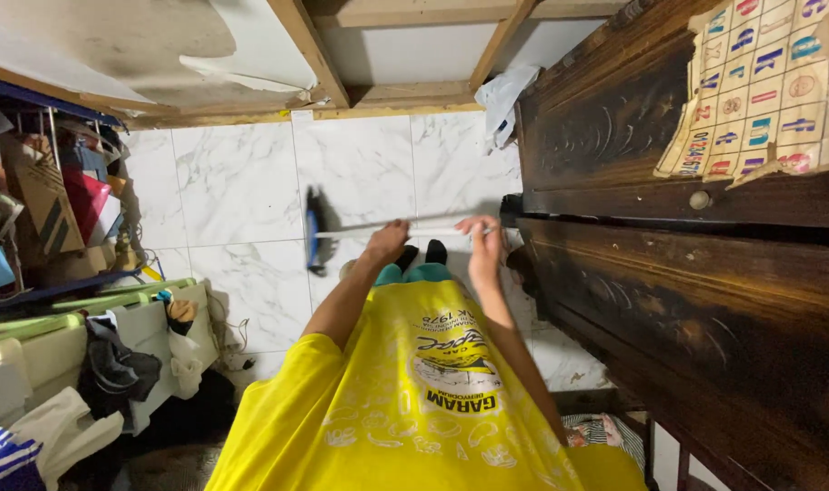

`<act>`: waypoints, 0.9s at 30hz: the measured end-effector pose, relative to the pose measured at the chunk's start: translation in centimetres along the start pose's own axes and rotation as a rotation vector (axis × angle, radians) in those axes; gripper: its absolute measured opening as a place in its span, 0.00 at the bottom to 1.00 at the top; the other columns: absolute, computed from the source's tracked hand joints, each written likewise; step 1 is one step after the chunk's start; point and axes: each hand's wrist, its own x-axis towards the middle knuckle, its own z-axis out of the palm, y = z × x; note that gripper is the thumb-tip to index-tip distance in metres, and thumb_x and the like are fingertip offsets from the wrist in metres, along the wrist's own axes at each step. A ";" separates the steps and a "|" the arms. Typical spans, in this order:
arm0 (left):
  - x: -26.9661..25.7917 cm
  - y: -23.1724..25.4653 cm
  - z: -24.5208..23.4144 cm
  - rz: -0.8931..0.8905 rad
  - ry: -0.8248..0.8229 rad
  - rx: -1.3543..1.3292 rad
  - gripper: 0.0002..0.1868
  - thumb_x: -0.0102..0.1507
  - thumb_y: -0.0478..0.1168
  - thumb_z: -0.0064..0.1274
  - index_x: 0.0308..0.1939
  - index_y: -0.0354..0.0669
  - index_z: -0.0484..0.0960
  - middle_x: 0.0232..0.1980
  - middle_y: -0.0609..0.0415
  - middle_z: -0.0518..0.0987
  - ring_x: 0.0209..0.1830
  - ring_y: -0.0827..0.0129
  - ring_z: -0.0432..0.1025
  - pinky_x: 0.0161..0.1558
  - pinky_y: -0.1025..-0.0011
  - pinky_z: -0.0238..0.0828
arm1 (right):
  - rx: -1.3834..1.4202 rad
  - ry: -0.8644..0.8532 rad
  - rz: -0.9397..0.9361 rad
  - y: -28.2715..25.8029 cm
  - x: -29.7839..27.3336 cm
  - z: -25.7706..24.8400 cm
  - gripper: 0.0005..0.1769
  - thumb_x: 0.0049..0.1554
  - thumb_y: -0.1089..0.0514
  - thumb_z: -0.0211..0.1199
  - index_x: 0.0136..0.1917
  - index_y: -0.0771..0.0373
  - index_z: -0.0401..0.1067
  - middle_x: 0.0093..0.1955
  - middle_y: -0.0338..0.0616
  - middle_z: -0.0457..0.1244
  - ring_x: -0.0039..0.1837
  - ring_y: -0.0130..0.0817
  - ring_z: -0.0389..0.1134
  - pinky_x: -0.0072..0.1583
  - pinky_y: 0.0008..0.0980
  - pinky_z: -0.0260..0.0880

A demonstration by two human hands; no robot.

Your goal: Repairing a broom handle by wrapping it with tape.

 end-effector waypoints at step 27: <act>-0.9 0.3 2.2 -0.074 -0.013 0.030 0.16 0.62 0.35 0.46 0.55 0.39 0.70 0.58 0.41 0.74 0.61 0.44 0.69 0.48 0.49 0.76 | 0.030 -0.026 0.102 -2.5 -2.4 -0.1 0.10 0.73 0.56 0.43 0.53 0.63 0.60 0.48 0.46 0.60 0.58 0.39 0.66 0.68 0.41 0.63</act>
